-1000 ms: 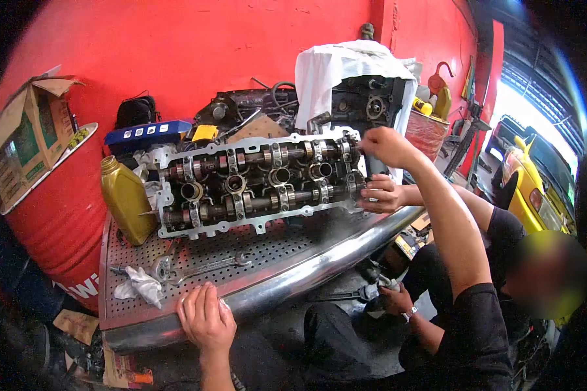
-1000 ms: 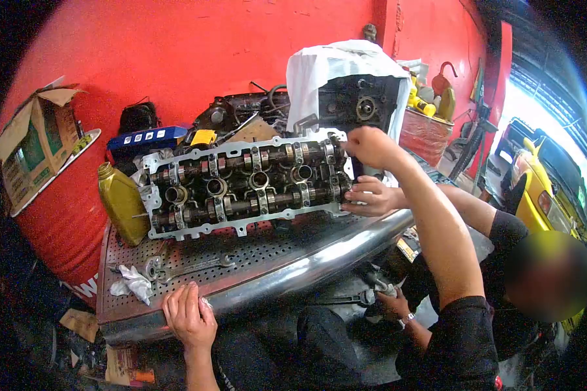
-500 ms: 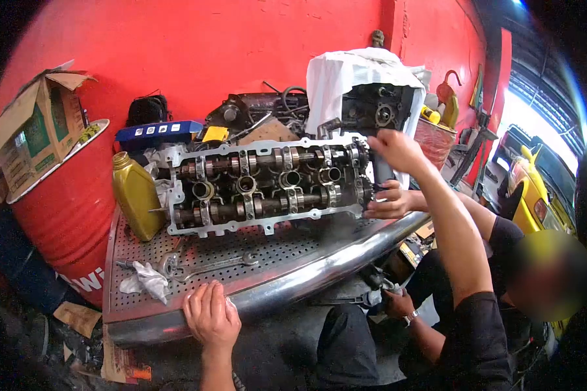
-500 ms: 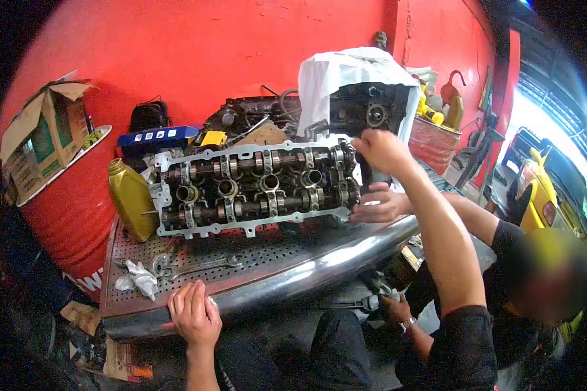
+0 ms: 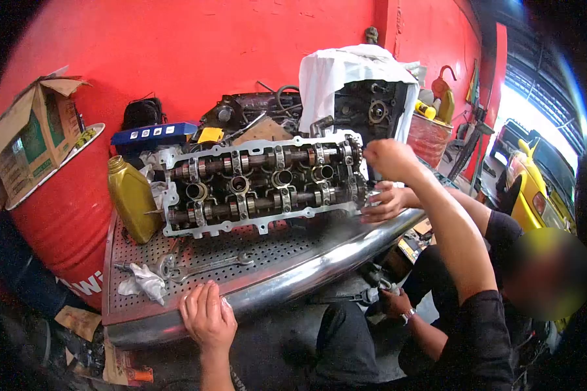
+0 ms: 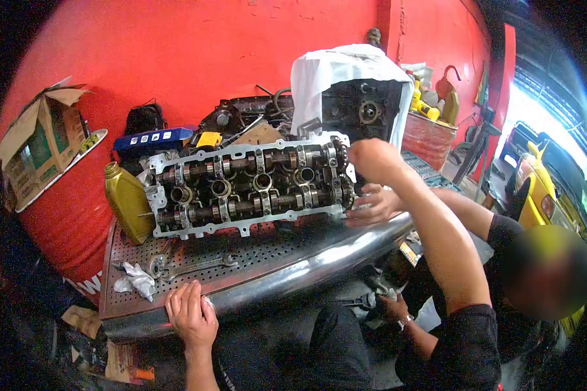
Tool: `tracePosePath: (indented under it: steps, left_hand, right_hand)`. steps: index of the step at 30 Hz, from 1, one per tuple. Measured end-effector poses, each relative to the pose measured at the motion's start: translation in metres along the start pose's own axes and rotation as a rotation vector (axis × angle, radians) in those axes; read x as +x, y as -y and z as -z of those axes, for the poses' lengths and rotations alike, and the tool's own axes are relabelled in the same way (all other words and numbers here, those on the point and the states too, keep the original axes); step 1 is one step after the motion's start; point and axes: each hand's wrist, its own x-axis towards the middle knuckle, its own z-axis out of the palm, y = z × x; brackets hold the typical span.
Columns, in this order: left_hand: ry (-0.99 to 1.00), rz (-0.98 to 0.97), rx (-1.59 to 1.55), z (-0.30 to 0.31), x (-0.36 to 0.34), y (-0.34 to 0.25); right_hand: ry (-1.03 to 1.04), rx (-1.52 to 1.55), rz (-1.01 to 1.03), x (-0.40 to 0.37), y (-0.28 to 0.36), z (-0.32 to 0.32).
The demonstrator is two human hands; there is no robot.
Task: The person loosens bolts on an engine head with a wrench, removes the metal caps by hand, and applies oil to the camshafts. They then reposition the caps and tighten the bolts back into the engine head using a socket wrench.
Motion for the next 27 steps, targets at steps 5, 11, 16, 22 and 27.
tracePosePath:
  steps: [5, 11, 16, 22, 27]
  left_hand:
    - [0.010, -0.015, 0.012, 0.000, 0.000, -0.001]
    - [0.013, 0.011, -0.012, 0.002, -0.001, -0.001]
    - [0.022, 0.004, 0.012, 0.000, 0.001, -0.001]
    - [0.013, 0.004, -0.003, 0.000, 0.000, 0.001]
    - [0.012, 0.016, 0.007, 0.006, 0.001, -0.001]
  right_hand:
    - [0.001, -0.037, 0.004, 0.031, -0.001, 0.008]
    - [-0.021, -0.055, -0.032, 0.036, 0.006, -0.025]
    - [-0.018, 0.078, -0.045, 0.009, -0.002, 0.004]
    - [0.047, -0.047, 0.094, 0.062, -0.017, -0.031]
    - [-0.046, -0.035, 0.009, -0.001, 0.005, -0.027]
